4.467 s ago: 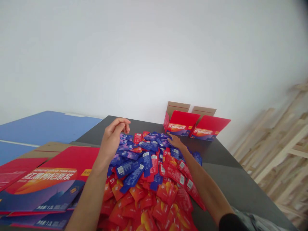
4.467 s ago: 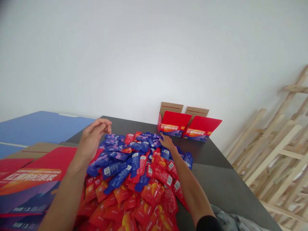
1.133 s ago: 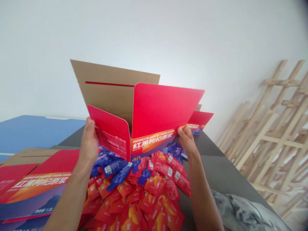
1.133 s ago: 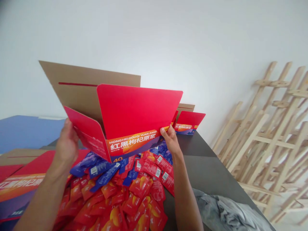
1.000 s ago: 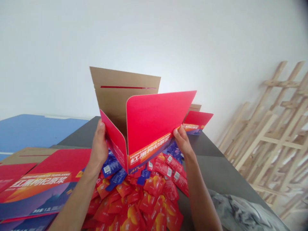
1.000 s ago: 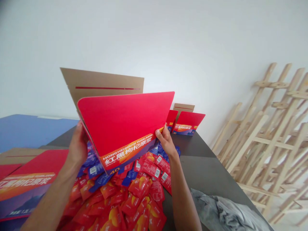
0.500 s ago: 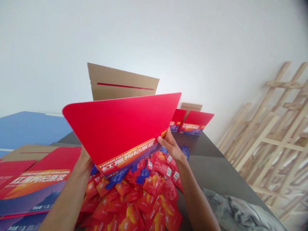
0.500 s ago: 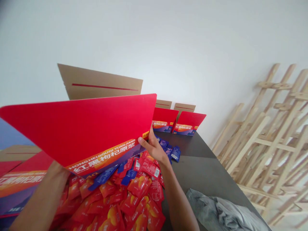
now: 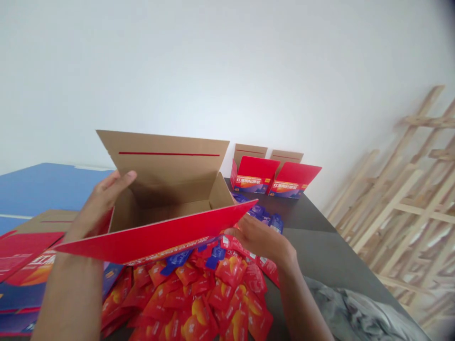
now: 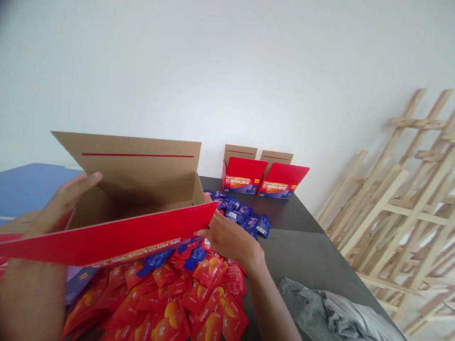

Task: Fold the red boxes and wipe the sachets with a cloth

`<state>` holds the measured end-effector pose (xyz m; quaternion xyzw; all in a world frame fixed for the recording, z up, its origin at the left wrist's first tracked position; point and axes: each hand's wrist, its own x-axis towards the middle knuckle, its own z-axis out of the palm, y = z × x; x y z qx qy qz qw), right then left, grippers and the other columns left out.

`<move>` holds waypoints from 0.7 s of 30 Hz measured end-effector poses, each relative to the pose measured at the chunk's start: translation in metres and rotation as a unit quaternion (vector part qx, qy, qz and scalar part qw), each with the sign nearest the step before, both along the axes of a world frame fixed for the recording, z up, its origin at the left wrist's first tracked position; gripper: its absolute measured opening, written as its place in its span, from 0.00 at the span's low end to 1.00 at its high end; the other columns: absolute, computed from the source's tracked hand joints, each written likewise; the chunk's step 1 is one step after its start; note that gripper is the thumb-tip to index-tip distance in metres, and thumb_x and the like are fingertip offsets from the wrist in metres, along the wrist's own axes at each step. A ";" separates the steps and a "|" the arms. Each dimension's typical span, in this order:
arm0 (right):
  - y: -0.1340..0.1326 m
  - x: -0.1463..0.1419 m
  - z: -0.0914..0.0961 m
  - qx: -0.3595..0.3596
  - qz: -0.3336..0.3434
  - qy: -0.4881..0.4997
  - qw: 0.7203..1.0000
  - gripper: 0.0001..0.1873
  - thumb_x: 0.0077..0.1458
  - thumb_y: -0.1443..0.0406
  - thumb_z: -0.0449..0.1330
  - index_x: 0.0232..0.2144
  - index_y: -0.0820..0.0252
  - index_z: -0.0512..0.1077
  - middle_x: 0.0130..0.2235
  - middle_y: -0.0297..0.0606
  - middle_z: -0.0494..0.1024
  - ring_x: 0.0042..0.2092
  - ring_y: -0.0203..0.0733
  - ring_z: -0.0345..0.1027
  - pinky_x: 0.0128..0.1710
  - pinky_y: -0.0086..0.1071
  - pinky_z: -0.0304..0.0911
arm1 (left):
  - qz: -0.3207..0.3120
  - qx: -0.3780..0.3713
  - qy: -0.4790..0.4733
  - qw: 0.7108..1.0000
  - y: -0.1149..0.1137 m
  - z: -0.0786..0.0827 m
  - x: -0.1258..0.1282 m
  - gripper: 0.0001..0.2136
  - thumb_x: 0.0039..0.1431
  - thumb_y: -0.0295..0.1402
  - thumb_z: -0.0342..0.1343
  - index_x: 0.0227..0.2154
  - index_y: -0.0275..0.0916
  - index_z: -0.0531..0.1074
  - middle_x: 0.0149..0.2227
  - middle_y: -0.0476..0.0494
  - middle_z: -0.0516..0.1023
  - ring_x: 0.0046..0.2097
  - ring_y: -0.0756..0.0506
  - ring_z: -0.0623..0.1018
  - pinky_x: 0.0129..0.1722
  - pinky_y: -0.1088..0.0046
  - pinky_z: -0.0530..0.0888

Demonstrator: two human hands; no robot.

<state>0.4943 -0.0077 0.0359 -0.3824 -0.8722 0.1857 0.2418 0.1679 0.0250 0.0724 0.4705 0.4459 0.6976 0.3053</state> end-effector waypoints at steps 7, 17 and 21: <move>-0.026 0.023 0.014 -0.077 0.012 0.026 0.997 0.31 0.65 0.63 0.63 0.68 0.47 0.65 0.62 0.41 0.76 0.60 0.54 0.73 0.64 0.47 0.65 | 0.001 0.025 0.187 0.982 0.031 -0.025 -0.012 0.32 0.52 0.60 0.64 0.45 0.34 0.79 0.41 0.39 0.86 0.45 0.34 0.80 0.55 0.50 0.75; -0.075 0.053 0.063 -0.045 0.160 0.129 0.978 0.29 0.71 0.46 0.47 0.67 0.44 0.67 0.67 0.37 0.70 0.68 0.50 0.64 0.68 0.47 0.61 | 0.016 0.090 0.327 0.941 0.004 -0.003 0.020 0.29 0.60 0.62 0.54 0.40 0.37 0.79 0.34 0.44 0.81 0.37 0.38 0.77 0.43 0.63 0.75; -0.051 0.008 0.062 -0.089 0.205 -0.003 0.975 0.25 0.73 0.62 0.52 0.68 0.50 0.65 0.66 0.35 0.70 0.69 0.43 0.61 0.71 0.41 0.56 | -0.001 0.093 0.326 0.941 -0.005 -0.001 0.035 0.26 0.61 0.59 0.55 0.36 0.38 0.78 0.31 0.44 0.79 0.35 0.40 0.76 0.39 0.65 0.73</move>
